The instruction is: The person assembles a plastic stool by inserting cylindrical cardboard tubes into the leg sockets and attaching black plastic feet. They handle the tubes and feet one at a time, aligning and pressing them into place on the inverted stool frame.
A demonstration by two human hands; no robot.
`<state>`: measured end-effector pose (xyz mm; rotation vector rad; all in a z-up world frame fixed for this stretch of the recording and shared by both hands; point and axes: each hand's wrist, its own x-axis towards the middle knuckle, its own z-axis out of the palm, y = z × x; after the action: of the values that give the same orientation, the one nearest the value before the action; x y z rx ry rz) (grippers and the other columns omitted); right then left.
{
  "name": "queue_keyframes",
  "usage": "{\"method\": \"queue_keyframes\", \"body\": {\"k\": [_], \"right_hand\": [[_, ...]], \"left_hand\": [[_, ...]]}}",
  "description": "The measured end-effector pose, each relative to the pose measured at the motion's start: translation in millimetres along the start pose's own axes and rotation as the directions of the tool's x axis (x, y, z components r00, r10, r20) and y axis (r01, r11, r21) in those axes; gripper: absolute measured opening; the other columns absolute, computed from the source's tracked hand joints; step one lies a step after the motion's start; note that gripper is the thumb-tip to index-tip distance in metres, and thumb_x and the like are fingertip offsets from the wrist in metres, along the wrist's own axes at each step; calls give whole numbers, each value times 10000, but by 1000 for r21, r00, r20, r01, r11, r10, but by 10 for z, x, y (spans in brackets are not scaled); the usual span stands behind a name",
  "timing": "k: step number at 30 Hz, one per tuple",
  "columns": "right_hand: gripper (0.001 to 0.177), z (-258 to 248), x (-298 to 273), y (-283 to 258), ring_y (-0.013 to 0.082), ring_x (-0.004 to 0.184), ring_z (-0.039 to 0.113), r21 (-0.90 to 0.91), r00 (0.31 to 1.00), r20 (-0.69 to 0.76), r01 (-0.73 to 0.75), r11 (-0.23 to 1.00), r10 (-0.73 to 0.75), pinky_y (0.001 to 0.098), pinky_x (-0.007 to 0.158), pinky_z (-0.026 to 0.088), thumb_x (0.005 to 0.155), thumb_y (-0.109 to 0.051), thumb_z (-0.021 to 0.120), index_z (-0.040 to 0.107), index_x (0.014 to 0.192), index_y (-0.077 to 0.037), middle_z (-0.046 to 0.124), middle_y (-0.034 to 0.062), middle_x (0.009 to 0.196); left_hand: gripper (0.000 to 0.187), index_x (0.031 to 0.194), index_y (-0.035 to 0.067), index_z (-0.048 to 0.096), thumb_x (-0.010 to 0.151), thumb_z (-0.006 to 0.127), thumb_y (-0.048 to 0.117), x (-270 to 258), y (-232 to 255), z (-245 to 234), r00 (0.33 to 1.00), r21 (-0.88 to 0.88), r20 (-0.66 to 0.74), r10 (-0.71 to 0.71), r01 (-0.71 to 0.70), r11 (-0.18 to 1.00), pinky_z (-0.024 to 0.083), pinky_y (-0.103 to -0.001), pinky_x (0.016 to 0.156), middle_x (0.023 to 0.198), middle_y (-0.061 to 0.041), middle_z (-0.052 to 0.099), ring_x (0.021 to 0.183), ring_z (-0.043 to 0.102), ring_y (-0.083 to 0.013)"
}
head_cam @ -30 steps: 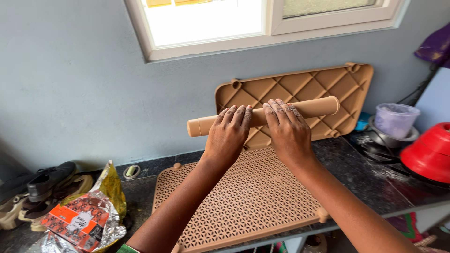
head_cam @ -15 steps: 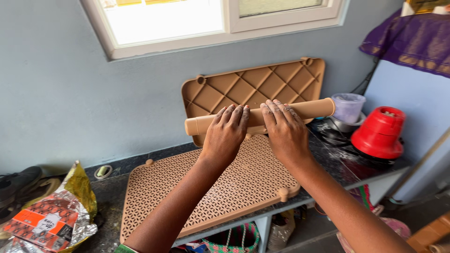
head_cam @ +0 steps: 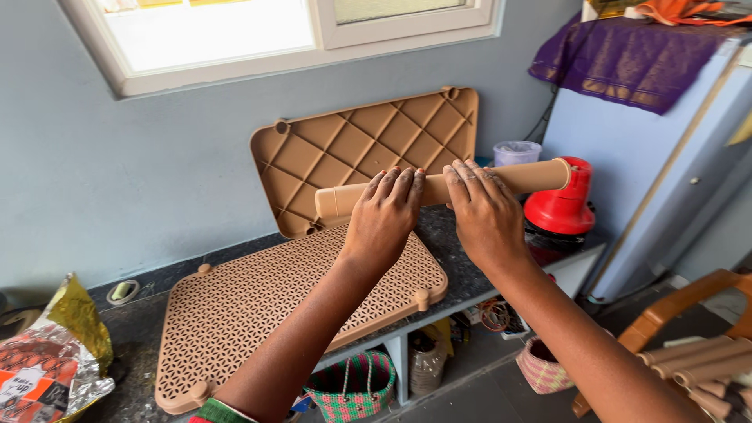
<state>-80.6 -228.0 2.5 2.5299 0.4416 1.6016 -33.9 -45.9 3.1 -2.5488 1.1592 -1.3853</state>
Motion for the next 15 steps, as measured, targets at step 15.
{"method": "queue_keyframes", "body": {"k": [15], "right_hand": [[424, -324, -295, 330, 304, 1261, 639, -100, 996, 14, -84, 991, 86, 444, 1071, 510, 885, -63, 703, 651, 1298, 11, 693, 167, 1301]], "left_hand": [[607, 1456, -39, 487, 882, 660, 58, 278, 449, 97, 996, -70, -57, 76, -80, 994, 385, -424, 1189, 1418, -176, 573, 1352, 534, -302]]}}
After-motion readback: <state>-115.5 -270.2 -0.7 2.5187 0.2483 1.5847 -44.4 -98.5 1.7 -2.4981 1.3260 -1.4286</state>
